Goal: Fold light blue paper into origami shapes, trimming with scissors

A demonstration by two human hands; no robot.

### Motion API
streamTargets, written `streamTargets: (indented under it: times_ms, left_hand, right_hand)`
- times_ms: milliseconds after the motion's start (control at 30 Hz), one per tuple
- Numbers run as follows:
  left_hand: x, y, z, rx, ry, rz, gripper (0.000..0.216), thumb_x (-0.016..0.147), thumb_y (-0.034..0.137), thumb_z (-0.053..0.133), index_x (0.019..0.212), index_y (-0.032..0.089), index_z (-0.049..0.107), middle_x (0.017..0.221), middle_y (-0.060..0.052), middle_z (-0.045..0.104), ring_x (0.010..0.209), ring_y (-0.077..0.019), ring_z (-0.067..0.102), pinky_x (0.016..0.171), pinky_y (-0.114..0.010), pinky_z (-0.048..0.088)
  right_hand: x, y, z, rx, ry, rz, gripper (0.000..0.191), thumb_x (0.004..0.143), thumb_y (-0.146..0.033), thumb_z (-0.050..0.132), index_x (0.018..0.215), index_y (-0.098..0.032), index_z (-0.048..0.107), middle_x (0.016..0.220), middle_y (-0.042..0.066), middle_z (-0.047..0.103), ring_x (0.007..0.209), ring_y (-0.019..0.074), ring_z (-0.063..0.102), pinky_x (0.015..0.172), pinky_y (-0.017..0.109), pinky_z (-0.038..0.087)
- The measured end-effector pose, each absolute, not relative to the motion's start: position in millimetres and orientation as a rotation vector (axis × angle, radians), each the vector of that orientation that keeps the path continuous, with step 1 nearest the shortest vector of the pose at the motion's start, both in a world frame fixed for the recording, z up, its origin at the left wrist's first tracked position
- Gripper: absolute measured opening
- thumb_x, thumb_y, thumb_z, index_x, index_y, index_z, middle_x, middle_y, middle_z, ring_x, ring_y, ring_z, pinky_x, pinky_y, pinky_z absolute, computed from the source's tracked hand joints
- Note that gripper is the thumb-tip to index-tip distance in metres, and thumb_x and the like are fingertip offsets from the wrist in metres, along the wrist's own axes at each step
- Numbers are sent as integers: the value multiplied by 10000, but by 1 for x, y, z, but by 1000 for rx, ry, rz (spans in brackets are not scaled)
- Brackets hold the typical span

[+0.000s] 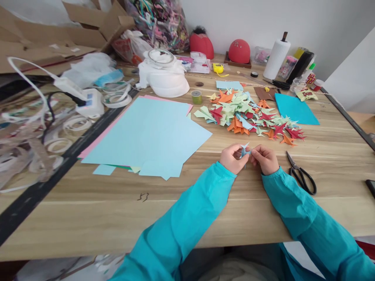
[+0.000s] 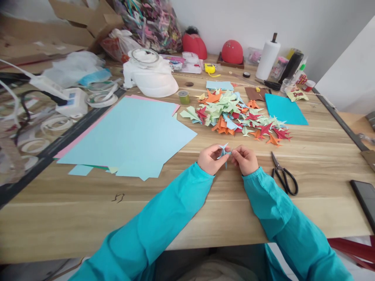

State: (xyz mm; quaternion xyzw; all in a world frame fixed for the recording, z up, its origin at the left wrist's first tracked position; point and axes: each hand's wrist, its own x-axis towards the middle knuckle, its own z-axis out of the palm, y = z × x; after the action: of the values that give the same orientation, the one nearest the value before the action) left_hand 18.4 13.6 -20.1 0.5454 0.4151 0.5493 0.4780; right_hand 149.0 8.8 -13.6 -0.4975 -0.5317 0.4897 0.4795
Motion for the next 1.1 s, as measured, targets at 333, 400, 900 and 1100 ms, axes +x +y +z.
streamTargets:
  times_ms: [333, 400, 900, 1100]
  left_hand:
    - [19, 14, -15, 1289, 1086, 1309, 206, 576, 161, 662, 780, 147, 637, 764, -51, 675, 687, -137, 623, 618, -239, 495]
    - [18, 14, -14, 1281, 1104, 1320, 199, 582, 163, 665, 779, 145, 639, 767, -51, 673, 686, -135, 621, 624, -240, 493]
    - [19, 16, -21, 1312, 1121, 1312, 230, 576, 135, 666, 804, 154, 647, 748, -40, 671, 660, -123, 611, 563, -212, 462]
    - [17, 14, -11, 1218, 1085, 1263, 248, 546, 131, 696, 788, 143, 644, 715, -37, 672, 639, -127, 610, 596, -239, 481]
  right_hand:
    - [147, 8, -12, -1212, -1252, 1258, 326, 634, -468, 648, 620, -162, 537, 472, -23, 555, 376, 78, 466, 380, 210, 373]
    - [147, 8, -11, -1207, -1210, 1313, 333, 646, -482, 631, 658, -157, 561, 519, -6, 587, 405, 89, 503, 403, 219, 402]
    - [147, 7, -7, -1284, -1248, 1091, 296, 641, -452, 645, 651, -167, 567, 437, -37, 519, 355, 73, 417, 352, 210, 314]
    - [148, 8, -8, -1216, -1150, 1266, 312, 642, -461, 635, 622, -167, 534, 458, -32, 540, 347, 67, 436, 340, 194, 317]
